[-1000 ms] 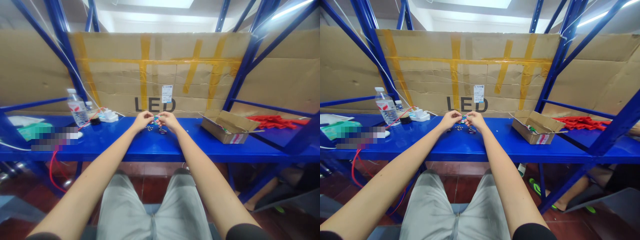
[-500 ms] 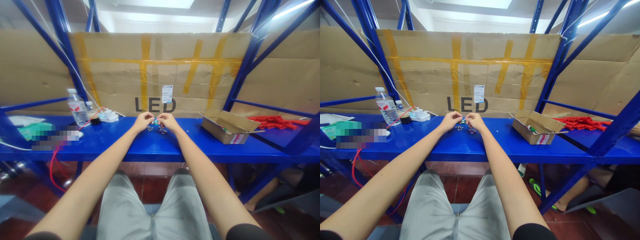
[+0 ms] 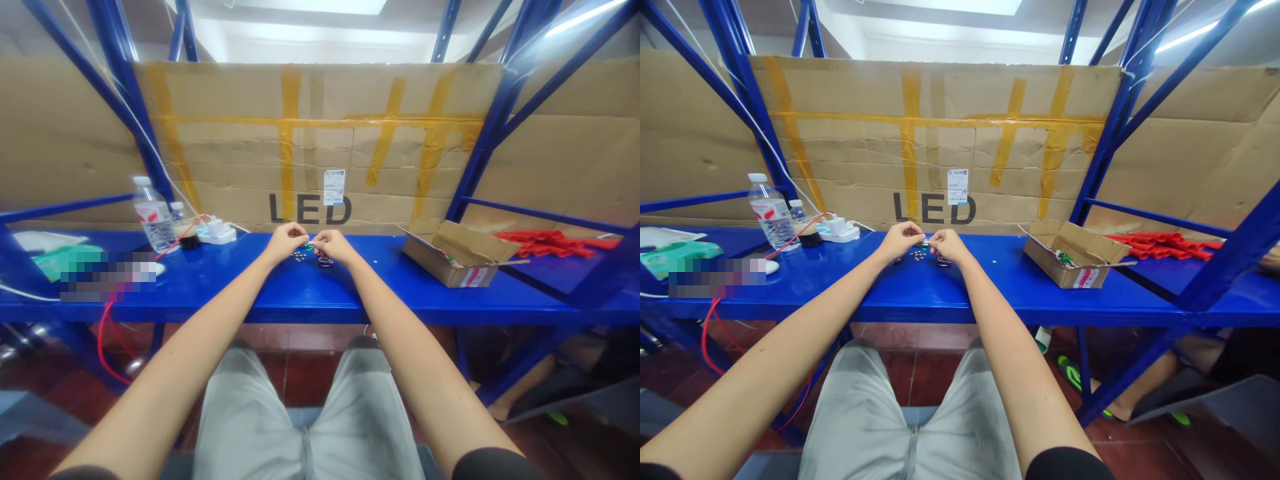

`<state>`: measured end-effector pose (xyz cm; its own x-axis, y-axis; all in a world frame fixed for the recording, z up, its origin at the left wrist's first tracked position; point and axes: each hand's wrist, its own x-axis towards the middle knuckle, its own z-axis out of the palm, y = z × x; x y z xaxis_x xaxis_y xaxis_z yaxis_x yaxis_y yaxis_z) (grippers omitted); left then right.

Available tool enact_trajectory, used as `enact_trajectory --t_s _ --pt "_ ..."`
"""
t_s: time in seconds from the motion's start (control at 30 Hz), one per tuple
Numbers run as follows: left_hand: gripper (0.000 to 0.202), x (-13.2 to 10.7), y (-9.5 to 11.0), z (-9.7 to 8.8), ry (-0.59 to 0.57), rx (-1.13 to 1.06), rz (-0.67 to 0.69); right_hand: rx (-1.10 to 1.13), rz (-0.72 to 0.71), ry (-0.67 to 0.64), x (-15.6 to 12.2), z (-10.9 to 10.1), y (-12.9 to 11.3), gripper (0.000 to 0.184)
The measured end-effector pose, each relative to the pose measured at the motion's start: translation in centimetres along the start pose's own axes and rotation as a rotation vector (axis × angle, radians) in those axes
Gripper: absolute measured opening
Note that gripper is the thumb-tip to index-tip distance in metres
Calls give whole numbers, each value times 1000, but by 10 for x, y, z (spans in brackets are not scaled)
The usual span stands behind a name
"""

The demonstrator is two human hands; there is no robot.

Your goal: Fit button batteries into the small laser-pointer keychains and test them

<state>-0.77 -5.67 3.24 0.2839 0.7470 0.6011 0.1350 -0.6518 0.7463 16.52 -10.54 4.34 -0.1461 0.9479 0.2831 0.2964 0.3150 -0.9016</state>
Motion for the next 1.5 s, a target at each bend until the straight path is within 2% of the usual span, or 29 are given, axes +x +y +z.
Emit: enact_trajectory --t_s 0.13,0.27,0.37,0.53,0.7,0.97,1.23,1.4,1.5 --pt "20 1 -5 -4 128 66 -80 9 21 183 3 -6 -2 17" --pt "25 1 -7 -9 133 199 -136 -56 83 283 5 -9 1 14" --pt "24 0 -7 -11 125 296 -153 -121 93 284 5 -10 2 13" --pt "11 -2 -5 -11 88 463 -220 -170 113 282 5 -9 2 12" --pt "4 -5 -3 -11 46 577 -226 -179 120 279 7 -9 5 13" --pt "15 -5 -4 -13 24 554 -271 -200 130 263 8 -10 9 11" --pt "9 -4 -6 -16 -29 556 -272 -222 129 261 10 -11 11 8" --pt "10 -5 -8 -14 -20 562 -208 -231 114 266 10 -12 13 8" --pt "11 -3 -8 -6 -72 593 -111 -240 111 290 12 -13 15 8"
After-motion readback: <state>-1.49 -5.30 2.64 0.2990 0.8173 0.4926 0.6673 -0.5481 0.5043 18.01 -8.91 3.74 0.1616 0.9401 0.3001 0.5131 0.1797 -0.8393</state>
